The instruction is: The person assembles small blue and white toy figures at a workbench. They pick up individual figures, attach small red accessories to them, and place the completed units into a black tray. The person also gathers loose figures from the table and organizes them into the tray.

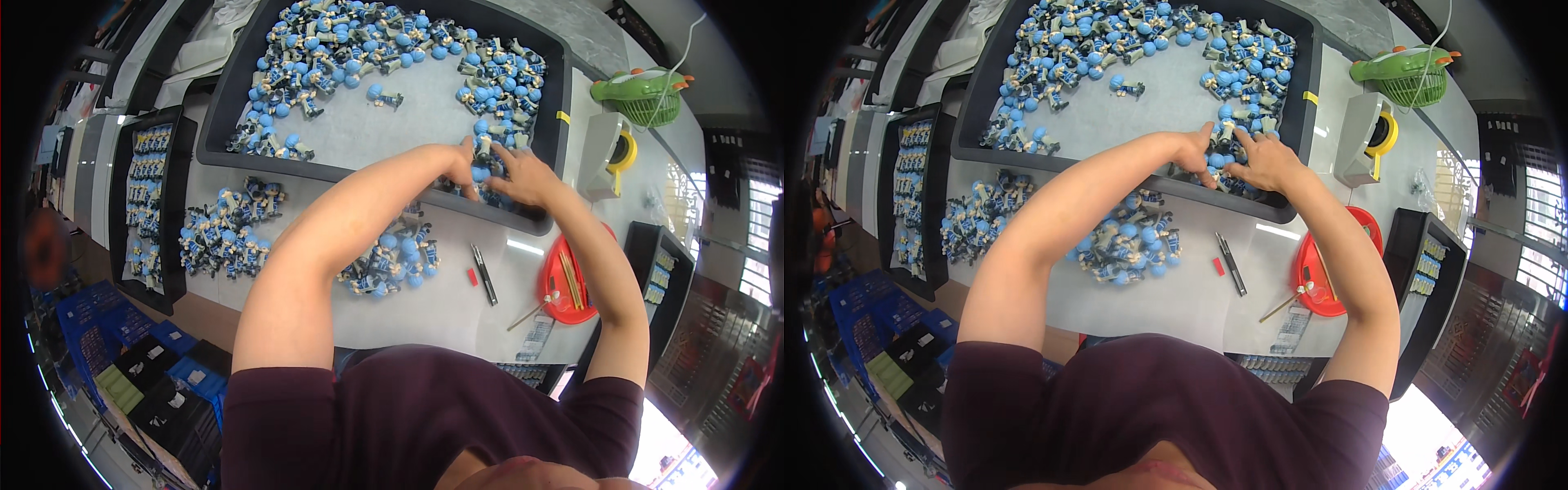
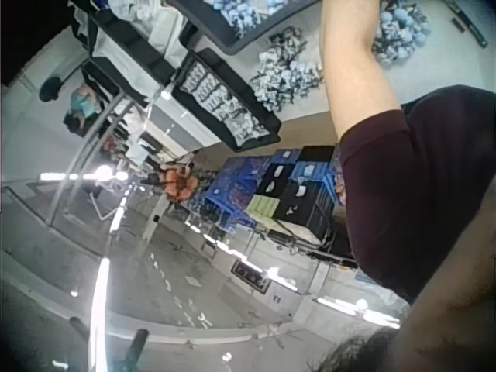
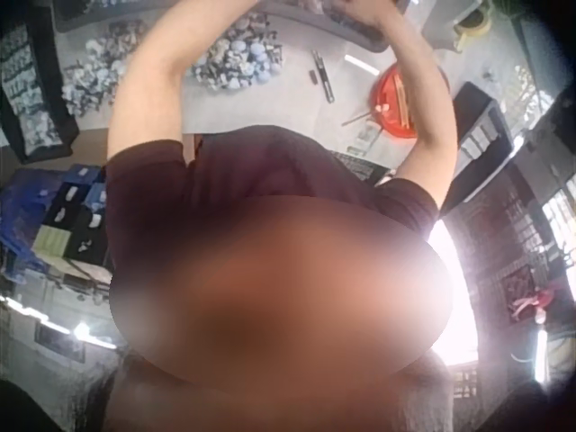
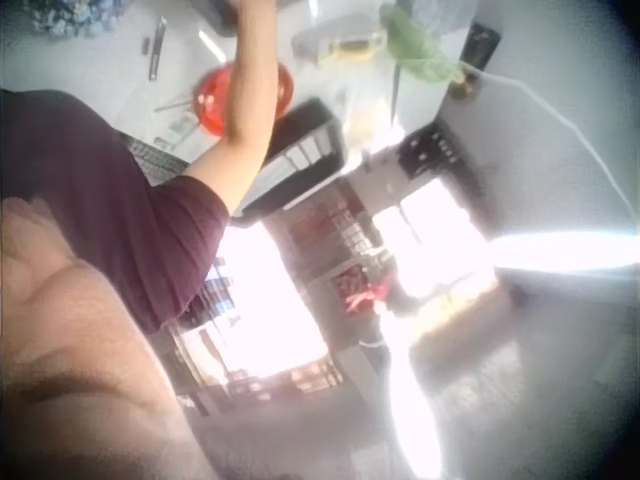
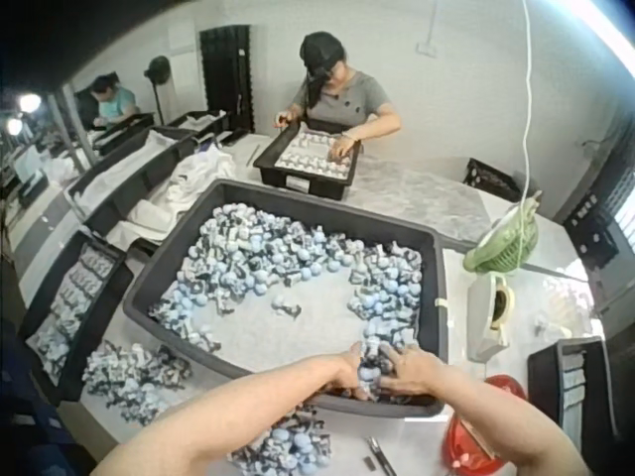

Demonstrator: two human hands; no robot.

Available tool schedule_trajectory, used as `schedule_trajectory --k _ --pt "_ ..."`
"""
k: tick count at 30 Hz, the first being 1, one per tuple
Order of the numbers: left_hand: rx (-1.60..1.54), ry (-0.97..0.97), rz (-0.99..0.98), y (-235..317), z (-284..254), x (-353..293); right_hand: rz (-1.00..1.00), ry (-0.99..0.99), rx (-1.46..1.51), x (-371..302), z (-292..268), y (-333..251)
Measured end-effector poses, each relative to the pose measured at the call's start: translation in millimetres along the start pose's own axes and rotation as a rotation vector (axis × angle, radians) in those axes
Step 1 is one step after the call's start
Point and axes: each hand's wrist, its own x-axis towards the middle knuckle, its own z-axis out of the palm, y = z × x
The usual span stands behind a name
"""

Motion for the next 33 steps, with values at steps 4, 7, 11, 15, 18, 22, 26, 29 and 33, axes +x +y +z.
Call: schedule_trajectory --k 4,7,11,15,18,22,26,29,33 --pt "0.044 0.152 -0.146 5.5 6.8 -1.2 -0.010 -0.181 -0.137 -2.6 -3.6 -8.7" --pt "-0.152 -0.006 -0.145 19.5 -6.5 -19.1 0.047 -0.087 -0.150 8.7 27.0 -4.2" --pt "-0.368 0.086 -0.233 4.9 -10.4 -11.0 0.056 -0.173 -0.102 7.2 -0.6 -21.5" --pt "-0.522 0.049 -0.282 18.6 -15.8 -26.7 0.112 -0.298 0.070 17.9 -14.4 -12.4" --pt "-0.753 -0.162 -0.144 -6.2 -14.4 -11.3 0.161 -0.320 0.072 18.9 -18.0 -19.0" --pt "-0.721 -0.152 -0.187 10.2 -1.2 -16.7 0.149 -0.251 0.054 19.9 -4.5 -12.0" --pt "-0.857 -0.164 -0.162 -1.9 13.1 20.6 0.168 -0.272 0.080 15.4 -15.6 -28.7" --pt "-0.853 -0.121 -0.264 27.8 2.2 -1.6 0.156 -0.205 0.099 21.1 -5.5 -20.5" --pt "-0.886 -0.087 -0.216 23.1 7.1 1.2 0.164 -0.154 0.181 25.8 9.9 -9.1"
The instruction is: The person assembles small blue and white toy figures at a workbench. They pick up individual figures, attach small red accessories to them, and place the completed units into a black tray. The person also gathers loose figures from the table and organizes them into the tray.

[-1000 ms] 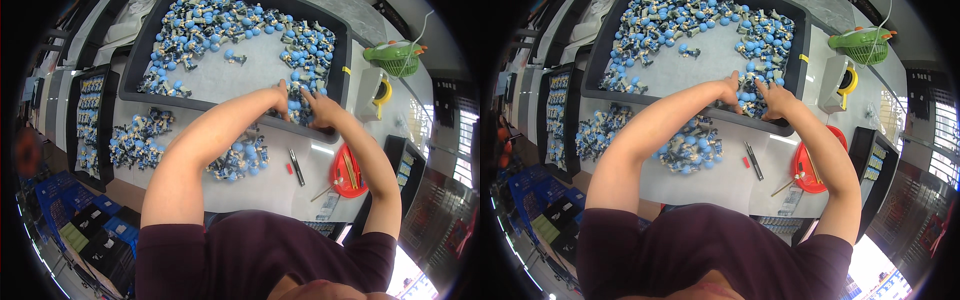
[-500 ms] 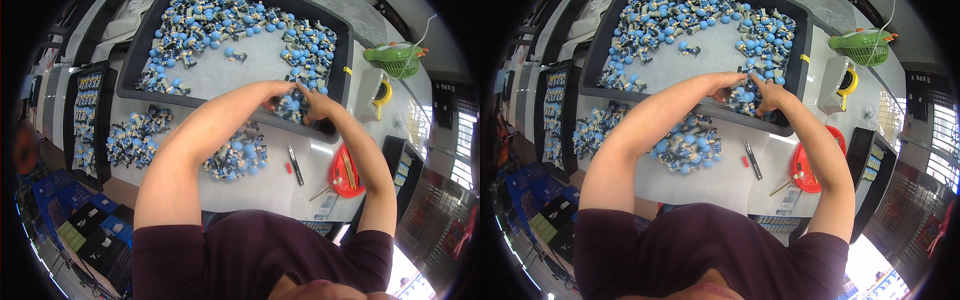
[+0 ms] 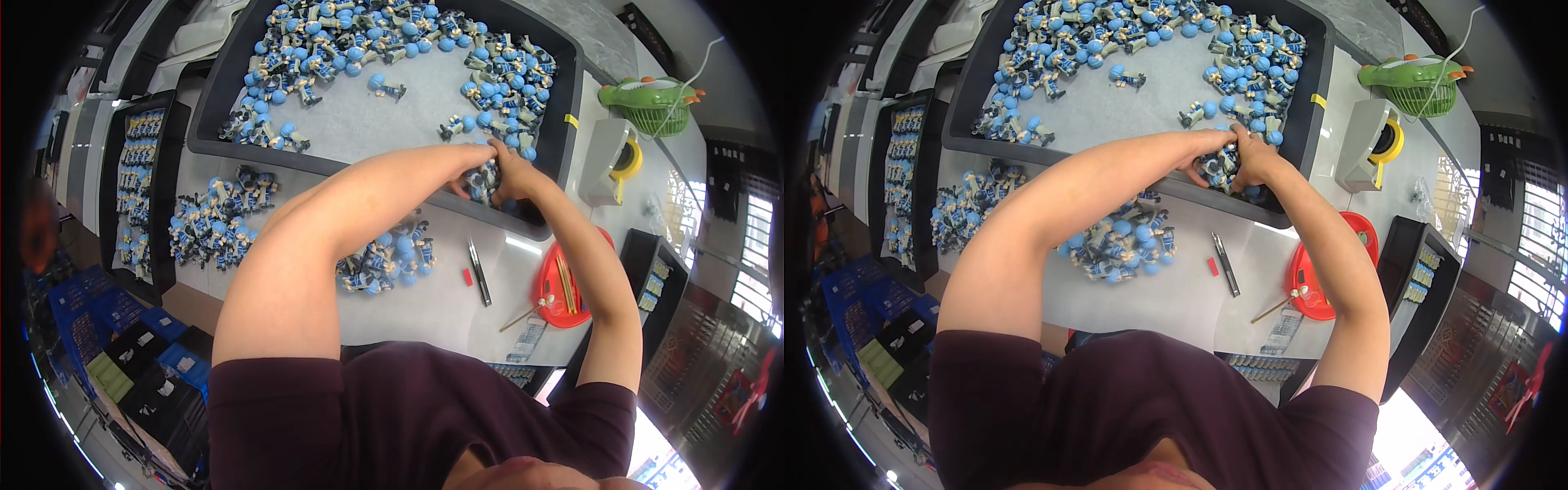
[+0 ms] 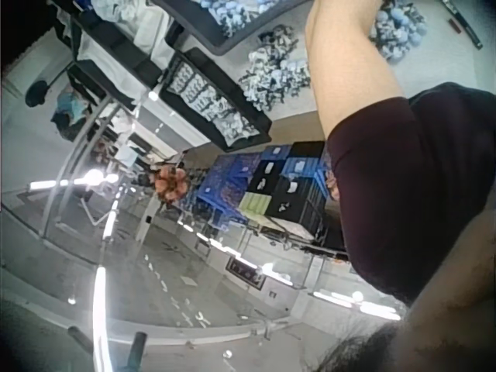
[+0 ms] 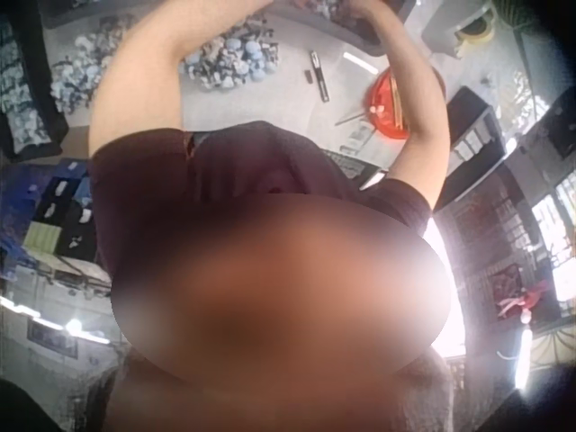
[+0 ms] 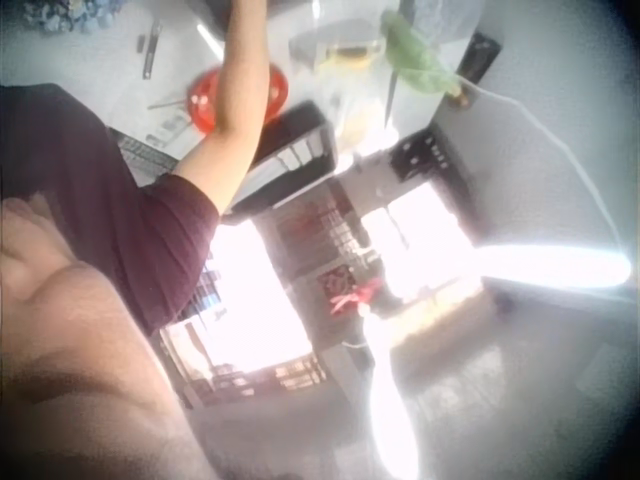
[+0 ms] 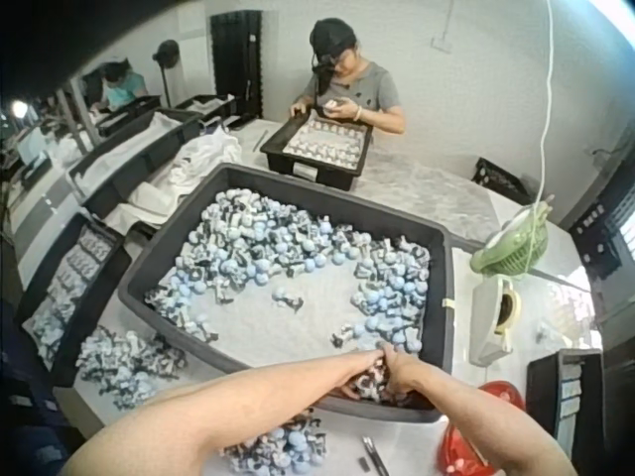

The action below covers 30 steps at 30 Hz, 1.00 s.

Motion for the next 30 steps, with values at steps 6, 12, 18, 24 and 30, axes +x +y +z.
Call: schedule_trajectory --k 6,12,18,24,30 --pt "-0.001 -0.093 -0.020 -3.2 -5.4 16.8 -0.079 -0.182 0.274 3.1 -19.2 5.2" --pt "-0.010 -0.090 -0.073 6.3 -2.5 9.0 -0.034 -0.223 0.296 2.4 -19.3 10.4" --pt "0.029 -0.077 -0.126 -2.5 -3.9 30.2 0.076 -0.293 0.424 -11.4 -33.2 -5.0" --pt "-0.022 -0.150 -0.045 7.1 2.9 4.2 0.111 -0.174 0.653 -19.7 -21.1 4.5" --pt "-0.114 0.042 0.216 29.0 2.5 -40.5 -0.125 0.140 0.623 -28.6 -43.1 10.7"
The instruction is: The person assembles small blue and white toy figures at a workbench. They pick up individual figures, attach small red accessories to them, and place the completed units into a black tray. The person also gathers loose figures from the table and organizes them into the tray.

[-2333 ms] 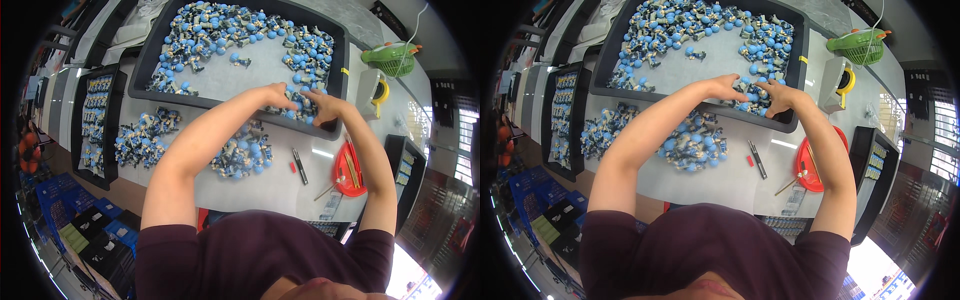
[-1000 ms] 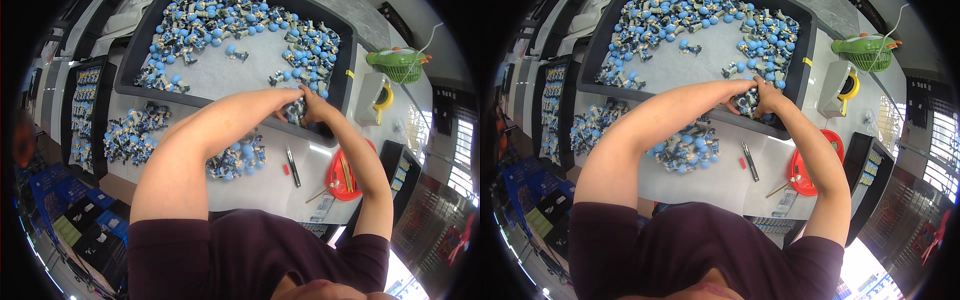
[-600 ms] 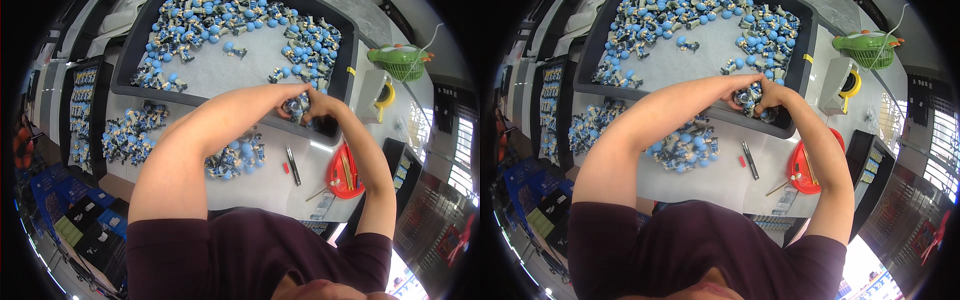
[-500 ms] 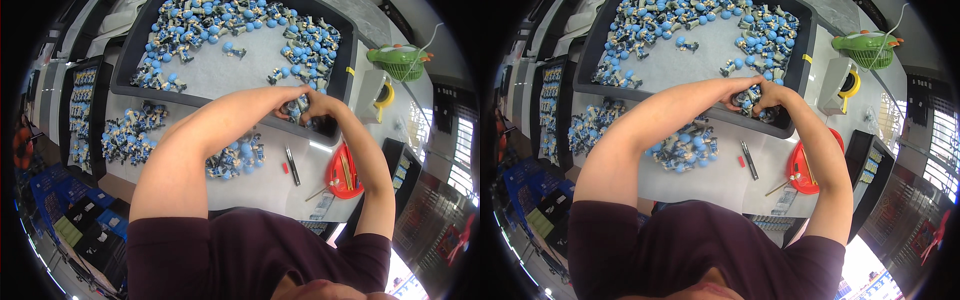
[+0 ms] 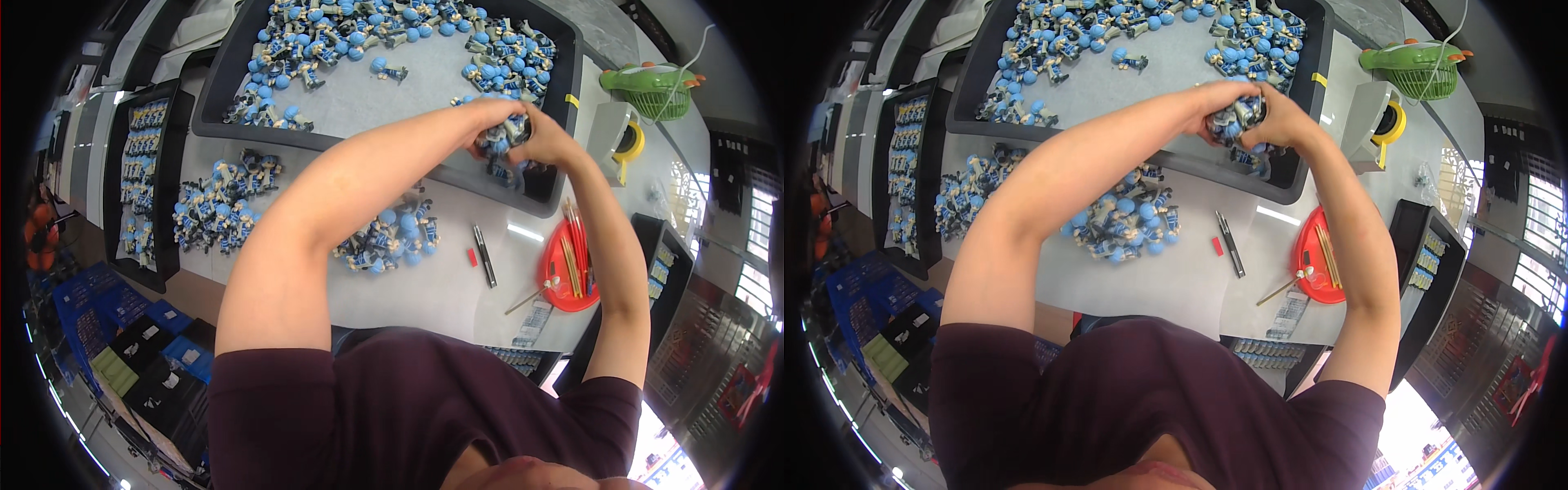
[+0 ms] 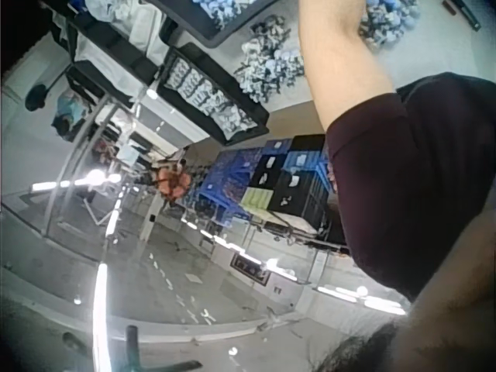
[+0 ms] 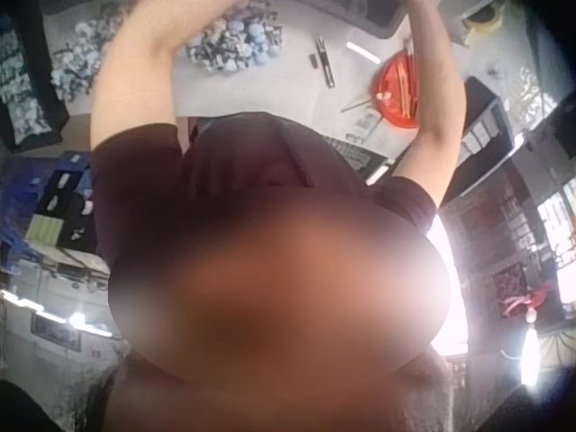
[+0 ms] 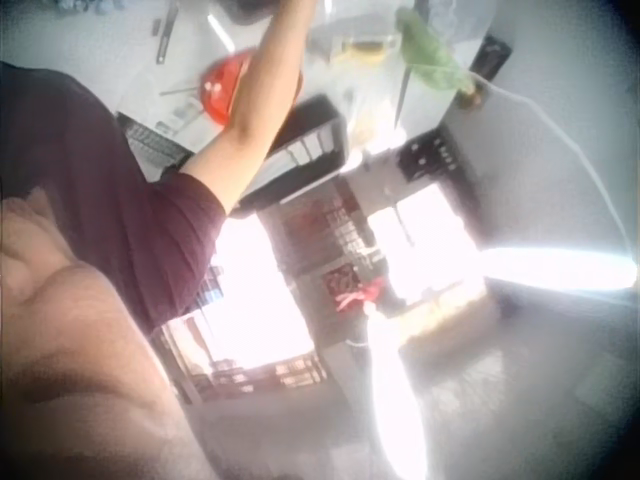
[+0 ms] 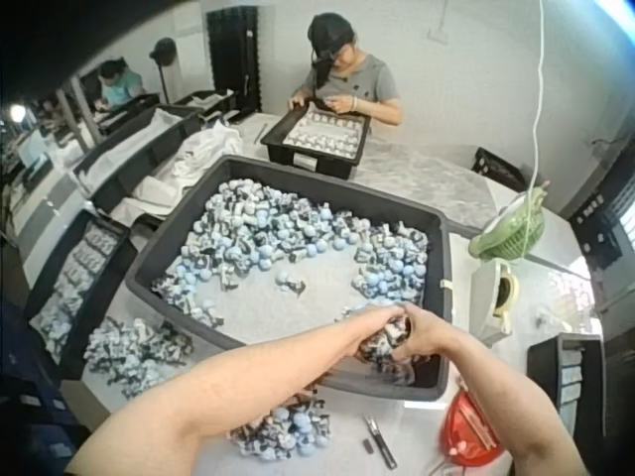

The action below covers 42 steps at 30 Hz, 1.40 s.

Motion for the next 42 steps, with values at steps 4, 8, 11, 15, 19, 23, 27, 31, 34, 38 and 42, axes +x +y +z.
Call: schedule_trajectory --k 4,8,11,15,19,23,27,31,34,38,42 --pt "0.063 0.186 0.226 26.9 6.0 -72.2 -0.126 0.207 -0.147 -50.1 -10.6 -75.9" --pt "0.099 0.321 0.486 -6.4 23.7 -128.2 -0.308 0.371 -0.164 -114.6 17.8 -107.0" --pt "0.111 0.388 0.639 -86.2 44.0 -154.0 -0.514 0.439 -0.133 -152.6 80.8 -84.5" --pt "0.071 0.456 0.443 -195.8 68.1 -170.8 -0.404 0.279 0.011 -184.1 175.3 -37.3" --pt "0.400 0.666 0.505 -258.1 77.1 -162.4 -0.329 0.291 0.166 -188.2 232.5 -7.1" --pt "0.683 0.696 0.665 -267.9 62.1 -157.3 -0.420 0.443 0.145 -165.9 262.8 19.6" --pt "0.898 0.803 0.879 -286.0 50.0 -146.8 -0.385 0.508 -0.069 -167.6 279.2 24.4" --pt "0.991 0.781 1.033 -309.8 31.0 -139.5 -0.341 0.524 -0.060 -177.9 293.0 34.1" --pt "1.124 0.690 1.174 -316.4 8.7 -139.2 -0.433 0.550 0.059 -176.7 304.6 42.0" --pt "1.160 0.602 1.249 -325.8 -1.9 -134.2 -0.505 0.577 0.064 -175.6 316.9 46.6" --pt "1.081 0.551 1.271 -323.6 1.0 -137.2 -0.466 0.621 -0.020 -176.0 321.1 43.8"
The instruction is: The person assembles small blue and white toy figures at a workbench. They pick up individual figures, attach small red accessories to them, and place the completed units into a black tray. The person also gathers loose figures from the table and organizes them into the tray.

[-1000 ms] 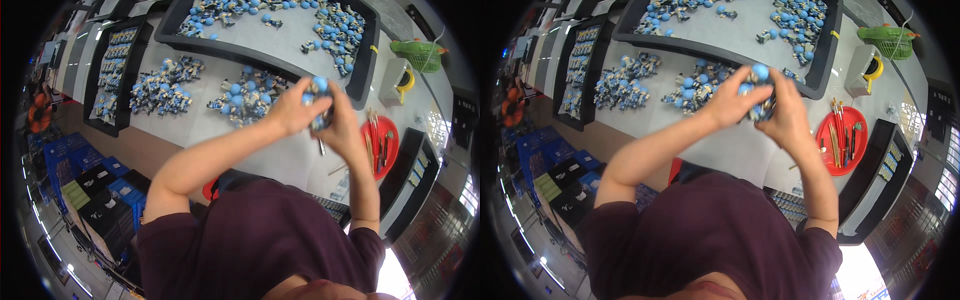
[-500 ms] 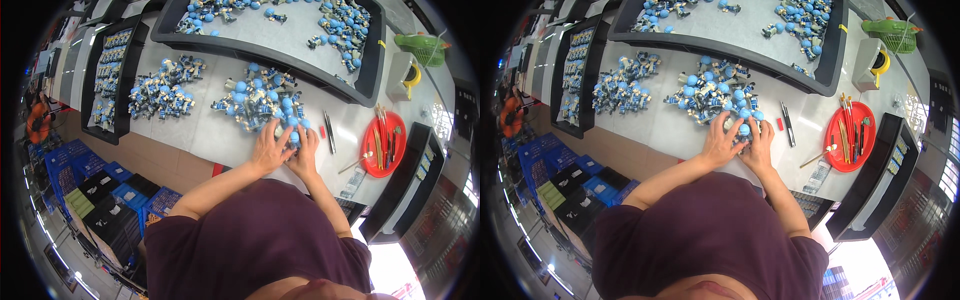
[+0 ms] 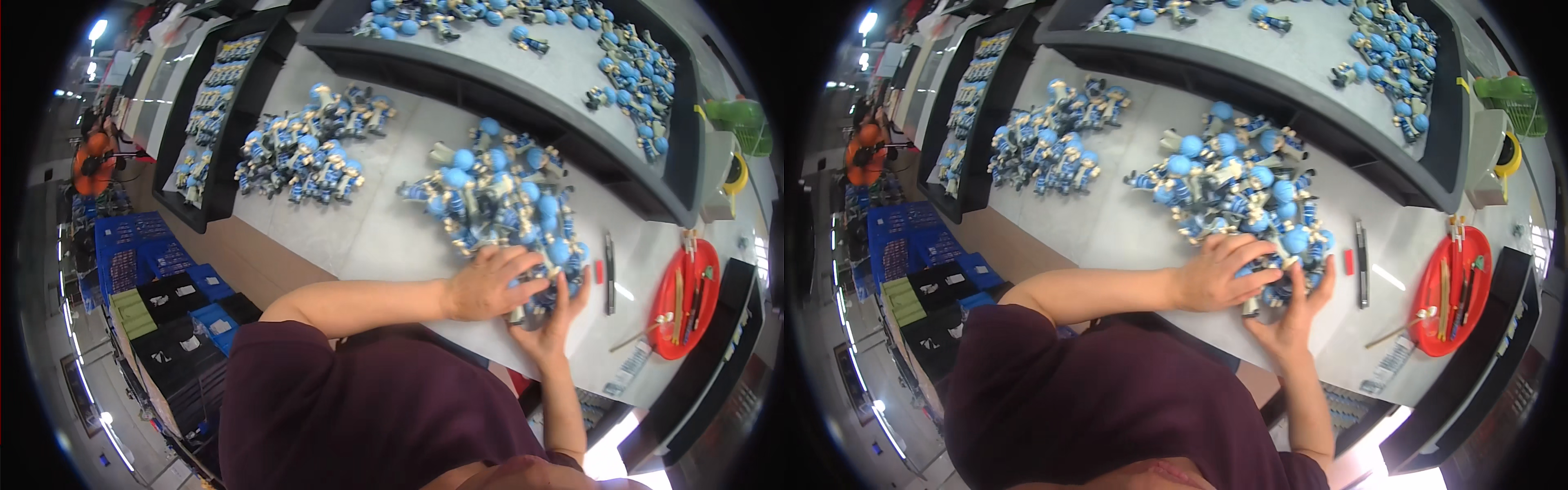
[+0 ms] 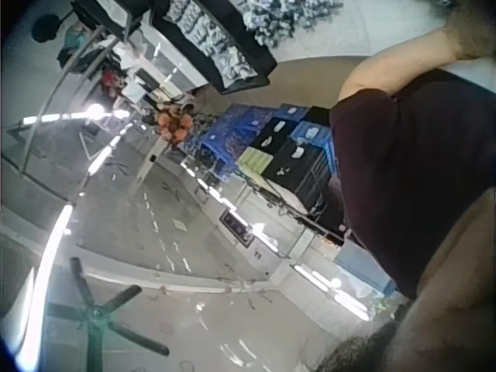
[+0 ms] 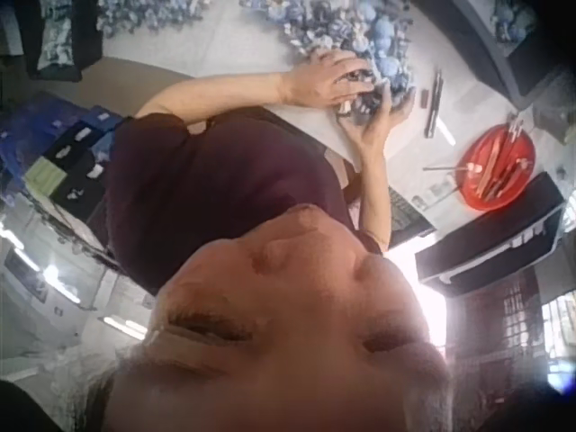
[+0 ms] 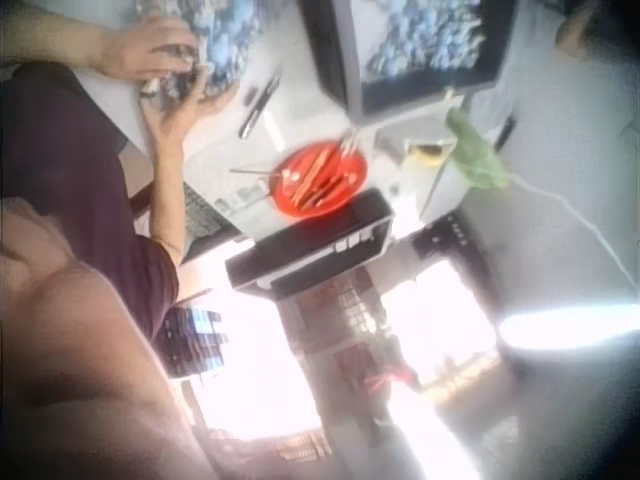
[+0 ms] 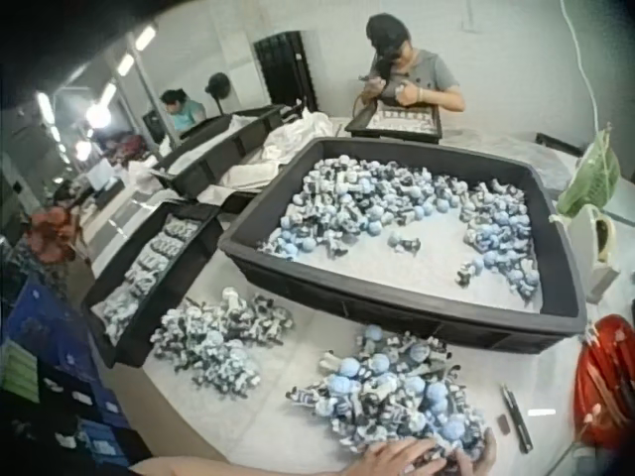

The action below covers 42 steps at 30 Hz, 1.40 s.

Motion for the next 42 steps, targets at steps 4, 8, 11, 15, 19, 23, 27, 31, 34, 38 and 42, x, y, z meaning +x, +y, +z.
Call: schedule_trajectory --k 4,8,11,15,19,23,27,31,34,38,42 --pt "-0.076 0.146 0.179 14.9 -20.3 -17.2 -0.065 0.049 -0.121 -6.8 2.8 -7.5" --pt "-0.016 0.232 0.135 39.3 -38.2 -78.4 -0.133 0.115 -0.241 -17.1 9.7 -7.3" --pt "0.037 0.198 0.077 47.7 -49.6 -133.7 -0.214 0.145 -0.340 -25.5 13.4 -8.1" --pt "0.120 0.243 0.035 57.4 -79.8 -180.2 -0.178 0.150 -0.298 -38.4 12.6 -13.9" --pt "0.171 0.339 -0.091 40.8 -102.1 -205.5 -0.158 0.150 -0.293 -48.6 5.4 -21.9" --pt "0.202 0.404 -0.275 -9.3 -123.9 -202.0 -0.147 0.262 -0.311 -58.8 0.7 -27.0" --pt "0.406 0.534 -0.442 -69.4 -188.5 -183.8 -0.187 0.408 -0.242 -65.8 12.5 -38.0" --pt "0.611 0.467 -0.701 -110.4 -231.1 -135.1 -0.115 0.471 -0.098 -78.2 24.1 -33.6" --pt "0.573 0.241 -0.940 -118.9 -242.0 -99.2 -0.017 0.482 0.082 -80.7 33.2 -11.4" --pt "0.561 0.035 -1.123 -135.8 -235.5 -73.7 0.020 0.503 0.163 -79.3 32.4 -18.5" --pt "0.558 -0.049 -1.177 -143.5 -232.4 -64.4 0.023 0.496 0.193 -79.7 31.9 -16.3"
